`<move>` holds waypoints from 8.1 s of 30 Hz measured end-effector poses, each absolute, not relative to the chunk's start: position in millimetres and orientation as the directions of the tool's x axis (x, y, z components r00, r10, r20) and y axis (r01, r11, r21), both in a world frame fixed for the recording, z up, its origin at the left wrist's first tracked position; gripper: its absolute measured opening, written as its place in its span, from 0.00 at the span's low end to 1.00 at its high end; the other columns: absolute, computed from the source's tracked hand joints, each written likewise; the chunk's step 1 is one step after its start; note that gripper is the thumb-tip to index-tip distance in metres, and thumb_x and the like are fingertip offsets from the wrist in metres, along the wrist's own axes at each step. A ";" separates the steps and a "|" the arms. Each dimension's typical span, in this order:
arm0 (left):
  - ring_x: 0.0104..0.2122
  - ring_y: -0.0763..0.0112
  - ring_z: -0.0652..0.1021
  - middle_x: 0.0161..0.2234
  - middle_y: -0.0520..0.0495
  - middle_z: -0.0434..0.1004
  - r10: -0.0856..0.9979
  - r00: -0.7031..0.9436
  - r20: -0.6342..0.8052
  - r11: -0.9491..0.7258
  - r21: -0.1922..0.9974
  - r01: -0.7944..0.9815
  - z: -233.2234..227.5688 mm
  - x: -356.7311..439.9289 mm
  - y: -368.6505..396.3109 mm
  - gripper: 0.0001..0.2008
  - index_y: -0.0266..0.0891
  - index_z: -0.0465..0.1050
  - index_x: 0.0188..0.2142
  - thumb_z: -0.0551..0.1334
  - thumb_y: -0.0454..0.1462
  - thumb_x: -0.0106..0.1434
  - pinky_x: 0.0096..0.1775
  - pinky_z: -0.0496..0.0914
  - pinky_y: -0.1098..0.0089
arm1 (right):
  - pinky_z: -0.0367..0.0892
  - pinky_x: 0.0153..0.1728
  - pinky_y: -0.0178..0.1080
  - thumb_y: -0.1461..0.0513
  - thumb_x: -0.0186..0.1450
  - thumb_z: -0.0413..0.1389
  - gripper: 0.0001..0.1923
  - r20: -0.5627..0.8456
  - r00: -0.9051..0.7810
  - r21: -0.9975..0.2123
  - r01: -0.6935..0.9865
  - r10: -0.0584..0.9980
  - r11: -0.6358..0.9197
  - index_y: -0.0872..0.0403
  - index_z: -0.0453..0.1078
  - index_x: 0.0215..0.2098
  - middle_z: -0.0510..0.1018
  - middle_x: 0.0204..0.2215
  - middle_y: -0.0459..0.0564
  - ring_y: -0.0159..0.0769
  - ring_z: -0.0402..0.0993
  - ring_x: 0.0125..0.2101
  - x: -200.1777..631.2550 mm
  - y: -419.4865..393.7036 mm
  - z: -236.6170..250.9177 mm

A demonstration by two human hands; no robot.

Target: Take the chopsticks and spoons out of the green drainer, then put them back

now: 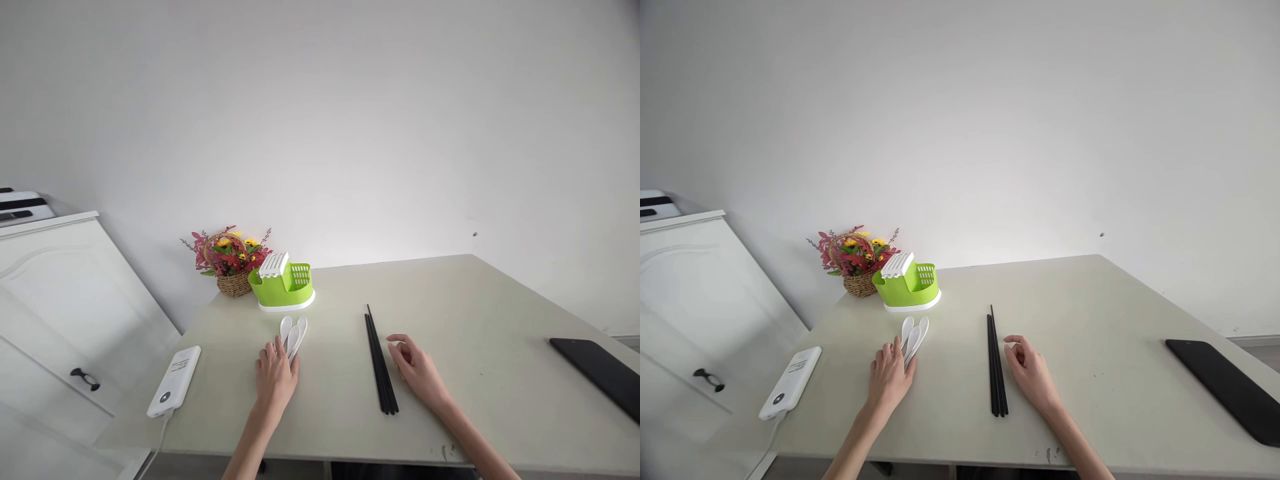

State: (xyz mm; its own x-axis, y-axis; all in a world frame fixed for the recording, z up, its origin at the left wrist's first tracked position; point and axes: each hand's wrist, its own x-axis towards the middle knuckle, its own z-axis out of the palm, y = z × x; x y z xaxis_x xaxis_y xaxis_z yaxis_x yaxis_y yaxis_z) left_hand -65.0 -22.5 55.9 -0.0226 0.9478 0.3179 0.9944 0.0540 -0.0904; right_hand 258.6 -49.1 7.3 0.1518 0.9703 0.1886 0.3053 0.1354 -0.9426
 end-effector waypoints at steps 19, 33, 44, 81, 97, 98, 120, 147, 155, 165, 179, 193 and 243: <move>0.42 0.61 0.77 0.44 0.40 0.75 0.951 0.145 0.275 -0.110 -0.137 0.984 41.8 -35.0 -21.6 0.19 0.35 0.70 0.54 0.48 0.25 0.70 0.45 0.72 0.62 | 0.60 0.26 0.37 0.41 0.68 0.50 0.23 0.196 0.136 -0.940 0.309 0.971 0.147 0.49 0.73 0.43 0.62 0.22 0.40 0.35 0.60 0.22 259.2 -46.3 3.7; 0.37 0.64 0.80 0.41 0.45 0.75 0.873 0.386 0.300 -0.466 0.272 0.842 62.5 104.3 -65.2 0.16 0.42 0.67 0.52 0.43 0.33 0.76 0.37 0.74 0.67 | 0.76 0.42 0.43 0.41 0.72 0.47 0.33 0.147 0.238 -0.989 0.054 0.960 0.138 0.46 0.62 0.67 0.80 0.51 0.53 0.40 0.79 0.37 263.3 -46.8 21.5; 0.44 0.60 0.81 0.47 0.40 0.74 0.865 0.492 0.100 -0.489 0.391 0.780 63.5 142.5 -63.6 0.21 0.38 0.64 0.62 0.43 0.36 0.76 0.44 0.75 0.64 | 0.73 0.49 0.45 0.40 0.71 0.45 0.34 0.139 0.364 -0.990 0.043 0.921 0.133 0.47 0.62 0.68 0.81 0.47 0.51 0.44 0.78 0.46 275.4 -33.8 11.9; 0.56 0.53 0.72 0.52 0.38 0.74 0.683 0.380 0.625 -0.629 0.237 0.741 61.1 99.5 -6.7 0.11 0.42 0.76 0.51 0.57 0.37 0.73 0.58 0.69 0.47 | 0.68 0.56 0.45 0.54 0.74 0.40 0.24 0.235 0.102 -0.836 0.528 0.967 0.147 0.49 0.61 0.63 0.79 0.54 0.55 0.44 0.75 0.55 300.5 5.1 13.3; 0.68 0.47 0.63 0.64 0.34 0.69 0.594 0.172 0.786 -0.359 0.068 0.931 160.6 -75.6 135.0 0.22 0.39 0.68 0.59 0.50 0.47 0.75 0.66 0.58 0.42 | 0.67 0.54 0.54 0.58 0.74 0.40 0.21 0.217 0.102 -0.785 0.610 0.971 0.111 0.43 0.62 0.62 0.75 0.49 0.52 0.47 0.69 0.53 296.8 0.8 -1.6; 0.68 0.48 0.63 0.64 0.34 0.69 0.607 0.176 0.775 -0.359 0.070 0.931 160.0 -78.8 140.2 0.22 0.39 0.68 0.59 0.48 0.47 0.75 0.66 0.58 0.42 | 0.67 0.55 0.54 0.58 0.74 0.40 0.21 0.225 0.103 -0.783 0.612 0.969 0.117 0.43 0.62 0.62 0.75 0.50 0.52 0.47 0.68 0.53 297.8 -0.3 -2.3; 0.66 0.53 0.69 0.67 0.32 0.66 0.620 0.284 0.732 -0.547 0.143 0.825 136.7 60.3 165.7 0.28 0.34 0.61 0.66 0.43 0.48 0.78 0.62 0.69 0.53 | 0.69 0.54 0.53 0.58 0.75 0.40 0.22 0.290 0.168 -0.773 0.622 0.942 0.127 0.43 0.62 0.64 0.76 0.50 0.51 0.47 0.70 0.53 297.5 -1.9 -2.5; 0.70 0.51 0.60 0.69 0.35 0.58 0.462 0.452 0.763 -0.760 0.077 0.646 129.8 138.0 83.7 0.24 0.43 0.53 0.68 0.50 0.37 0.75 0.66 0.61 0.43 | 0.65 0.60 0.54 0.60 0.74 0.41 0.22 0.307 0.172 -0.787 0.598 0.936 0.148 0.46 0.62 0.64 0.76 0.51 0.52 0.46 0.69 0.57 301.5 1.4 0.3; 0.32 0.66 0.76 0.36 0.50 0.71 0.798 0.363 0.481 -0.580 0.445 0.683 55.6 104.9 61.0 0.07 0.45 0.63 0.46 0.57 0.43 0.72 0.36 0.73 0.66 | 0.65 0.61 0.54 0.61 0.74 0.42 0.22 0.310 0.175 -0.785 0.602 0.935 0.147 0.46 0.63 0.63 0.76 0.51 0.52 0.46 0.68 0.57 302.7 1.0 -0.1; 0.38 0.57 0.79 0.37 0.48 0.77 0.865 0.419 0.276 -0.501 0.435 0.748 37.9 100.5 53.0 0.19 0.45 0.62 0.43 0.64 0.53 0.65 0.41 0.73 0.59 | 0.65 0.60 0.54 0.60 0.74 0.42 0.19 0.307 0.182 -0.790 0.597 0.934 0.143 0.48 0.65 0.59 0.74 0.54 0.53 0.46 0.68 0.57 302.9 -1.6 3.0; 0.28 0.67 0.72 0.25 0.57 0.64 0.853 0.418 0.312 -0.521 0.552 0.651 34.9 94.7 55.7 0.09 0.45 0.61 0.42 0.56 0.46 0.72 0.36 0.68 0.67 | 0.66 0.60 0.51 0.54 0.73 0.47 0.17 0.250 0.237 -0.816 0.573 0.939 0.072 0.47 0.67 0.57 0.75 0.56 0.51 0.44 0.70 0.59 303.7 -2.7 11.5; 0.30 0.63 0.77 0.27 0.55 0.71 0.813 0.431 0.392 -0.574 0.408 0.710 33.4 92.6 50.2 0.04 0.45 0.60 0.41 0.57 0.37 0.71 0.34 0.68 0.65 | 0.67 0.61 0.51 0.50 0.72 0.52 0.19 0.288 0.208 -0.782 0.615 0.935 0.104 0.44 0.66 0.59 0.73 0.57 0.50 0.45 0.70 0.59 301.0 -3.6 9.3; 0.28 0.58 0.79 0.28 0.44 0.76 0.913 0.343 0.220 -0.353 0.006 0.936 45.2 43.5 -3.6 0.04 0.41 0.71 0.31 0.59 0.33 0.62 0.36 0.72 0.60 | 0.72 0.47 0.49 0.47 0.66 0.57 0.25 0.160 0.503 -0.940 0.339 0.849 -0.023 0.50 0.66 0.55 0.74 0.56 0.55 0.47 0.75 0.49 316.5 0.8 -3.8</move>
State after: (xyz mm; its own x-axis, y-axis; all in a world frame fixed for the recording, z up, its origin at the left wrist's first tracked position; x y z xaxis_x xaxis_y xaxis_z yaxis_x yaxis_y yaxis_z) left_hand 43.5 -3.6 45.2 0.3429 0.9133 0.2196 0.9357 -0.3529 0.0064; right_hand 316.5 0.8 -3.8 0.5028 0.8494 0.1603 0.3392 -0.0233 -0.9404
